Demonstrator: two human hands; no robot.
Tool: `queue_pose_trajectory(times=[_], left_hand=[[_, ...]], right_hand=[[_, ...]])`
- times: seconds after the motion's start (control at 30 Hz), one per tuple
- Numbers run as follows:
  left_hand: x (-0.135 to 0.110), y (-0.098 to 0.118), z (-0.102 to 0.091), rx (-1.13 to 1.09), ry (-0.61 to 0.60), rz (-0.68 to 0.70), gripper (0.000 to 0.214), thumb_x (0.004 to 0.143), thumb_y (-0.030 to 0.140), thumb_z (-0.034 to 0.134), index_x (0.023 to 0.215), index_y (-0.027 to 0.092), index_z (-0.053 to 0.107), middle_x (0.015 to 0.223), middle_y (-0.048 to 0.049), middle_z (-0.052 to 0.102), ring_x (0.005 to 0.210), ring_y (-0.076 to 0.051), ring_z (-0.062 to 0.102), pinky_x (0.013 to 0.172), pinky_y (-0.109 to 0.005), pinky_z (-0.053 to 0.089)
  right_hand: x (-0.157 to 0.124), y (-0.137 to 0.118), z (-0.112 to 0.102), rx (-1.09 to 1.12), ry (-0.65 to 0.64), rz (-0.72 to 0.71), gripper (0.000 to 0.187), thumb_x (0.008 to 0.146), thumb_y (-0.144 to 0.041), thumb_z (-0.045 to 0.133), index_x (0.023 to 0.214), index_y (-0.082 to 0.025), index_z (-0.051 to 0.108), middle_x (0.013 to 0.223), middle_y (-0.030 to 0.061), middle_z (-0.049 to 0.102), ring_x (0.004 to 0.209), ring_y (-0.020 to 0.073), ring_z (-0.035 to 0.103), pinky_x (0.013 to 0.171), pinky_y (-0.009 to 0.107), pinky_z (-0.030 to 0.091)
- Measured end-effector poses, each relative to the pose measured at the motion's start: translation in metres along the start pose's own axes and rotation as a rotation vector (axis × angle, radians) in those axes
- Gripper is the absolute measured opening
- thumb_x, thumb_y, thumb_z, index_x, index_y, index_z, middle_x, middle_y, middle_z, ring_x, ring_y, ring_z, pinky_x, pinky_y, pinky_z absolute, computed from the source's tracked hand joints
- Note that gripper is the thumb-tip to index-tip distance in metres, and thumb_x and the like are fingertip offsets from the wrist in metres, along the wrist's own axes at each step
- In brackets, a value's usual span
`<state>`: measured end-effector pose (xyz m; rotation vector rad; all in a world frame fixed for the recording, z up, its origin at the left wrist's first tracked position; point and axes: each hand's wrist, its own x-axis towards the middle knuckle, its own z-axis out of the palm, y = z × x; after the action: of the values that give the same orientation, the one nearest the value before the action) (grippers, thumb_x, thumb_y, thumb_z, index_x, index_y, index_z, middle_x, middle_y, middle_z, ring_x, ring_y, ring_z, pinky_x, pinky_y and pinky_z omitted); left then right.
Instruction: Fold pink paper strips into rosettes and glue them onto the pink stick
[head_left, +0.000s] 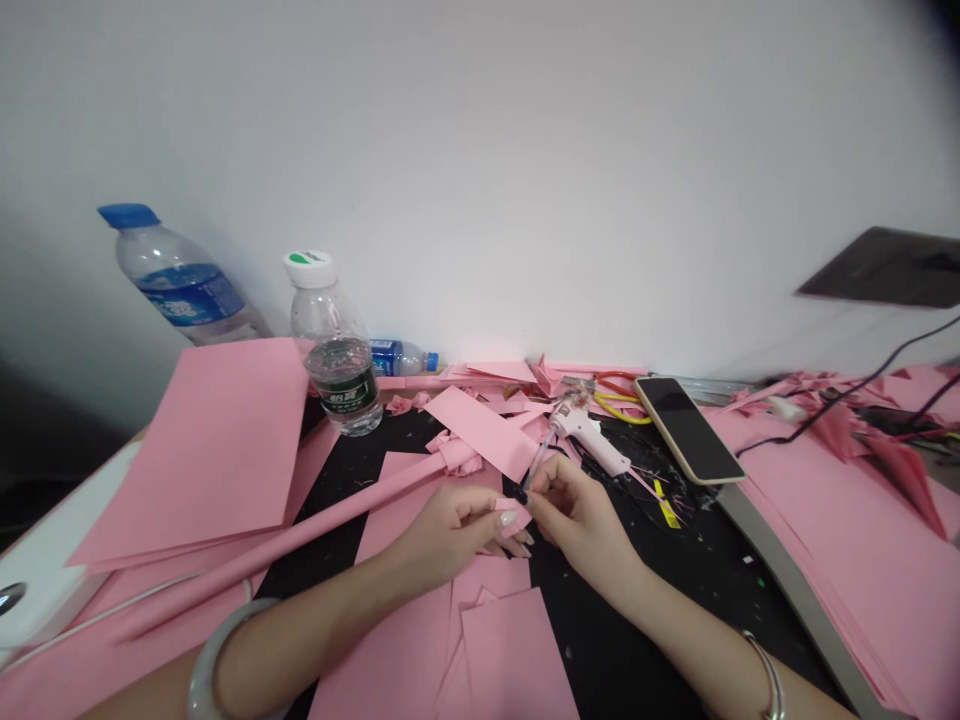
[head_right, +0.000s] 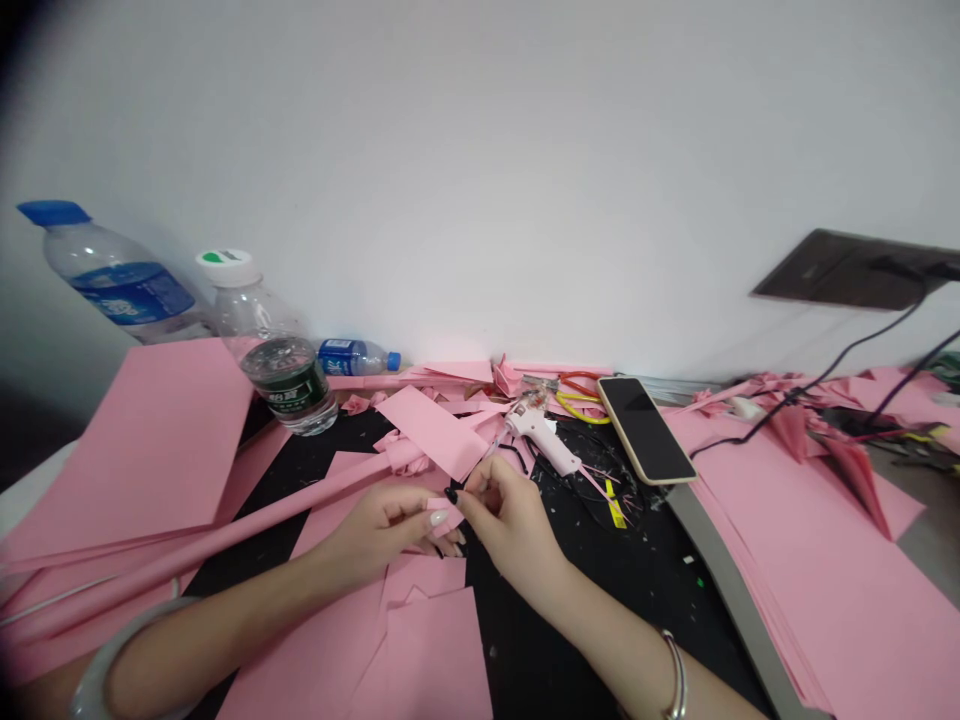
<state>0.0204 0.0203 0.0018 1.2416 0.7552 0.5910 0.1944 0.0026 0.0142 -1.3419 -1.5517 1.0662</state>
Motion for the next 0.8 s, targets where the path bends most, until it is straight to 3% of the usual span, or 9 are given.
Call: queue_pose_trajectory(times=[0.17, 0.33, 0.57, 0.8], left_hand=[[0.0007, 0.0007, -0.0015, -0.041, 0.041, -0.035, 0.028, 0.083, 0.039, 0.057, 0.082, 0.013, 0.067, 0.081, -0.0075, 0.073, 0.075, -0.019, 0.07, 0.069, -0.029, 0.055], [-0.001, 0.0042, -0.0014, -0.051, 0.014, -0.027, 0.027, 0.083, 0.038, 0.058, 0.076, 0.013, 0.065, 0.076, -0.0067, 0.072, 0.074, -0.019, 0.069, 0.069, -0.028, 0.054], [0.0006, -0.0021, -0.0017, -0.083, -0.04, -0.02, 0.026, 0.085, 0.036, 0.057, 0.078, 0.013, 0.066, 0.079, -0.0071, 0.072, 0.073, -0.017, 0.07, 0.067, -0.026, 0.053], [0.0011, -0.0008, 0.0023, -0.08, -0.009, 0.015, 0.023, 0.079, 0.033, 0.063, 0.068, 0.012, 0.063, 0.07, -0.0053, 0.069, 0.068, -0.018, 0.068, 0.067, -0.029, 0.055]], right_hand=[[-0.0011, 0.0007, -0.0029, -0.028, -0.096, 0.004, 0.024, 0.093, -0.036, 0.043, 0.073, -0.021, 0.042, 0.051, -0.0077, 0.039, 0.041, 0.0085, 0.035, 0.041, 0.021, 0.028], [-0.0024, -0.0021, -0.0045, -0.219, -0.211, -0.095, 0.025, 0.093, -0.026, 0.041, 0.069, -0.02, 0.041, 0.057, -0.0054, 0.042, 0.051, 0.0091, 0.037, 0.049, 0.021, 0.03], [-0.0024, -0.0024, -0.003, -0.264, -0.198, -0.154, 0.03, 0.093, -0.024, 0.038, 0.063, -0.02, 0.032, 0.055, -0.0064, 0.035, 0.049, 0.0085, 0.032, 0.047, 0.02, 0.026], [-0.0017, -0.0036, -0.0029, -0.343, -0.201, -0.234, 0.029, 0.091, -0.018, 0.038, 0.062, -0.02, 0.034, 0.054, -0.006, 0.038, 0.048, 0.0087, 0.035, 0.048, 0.02, 0.027]])
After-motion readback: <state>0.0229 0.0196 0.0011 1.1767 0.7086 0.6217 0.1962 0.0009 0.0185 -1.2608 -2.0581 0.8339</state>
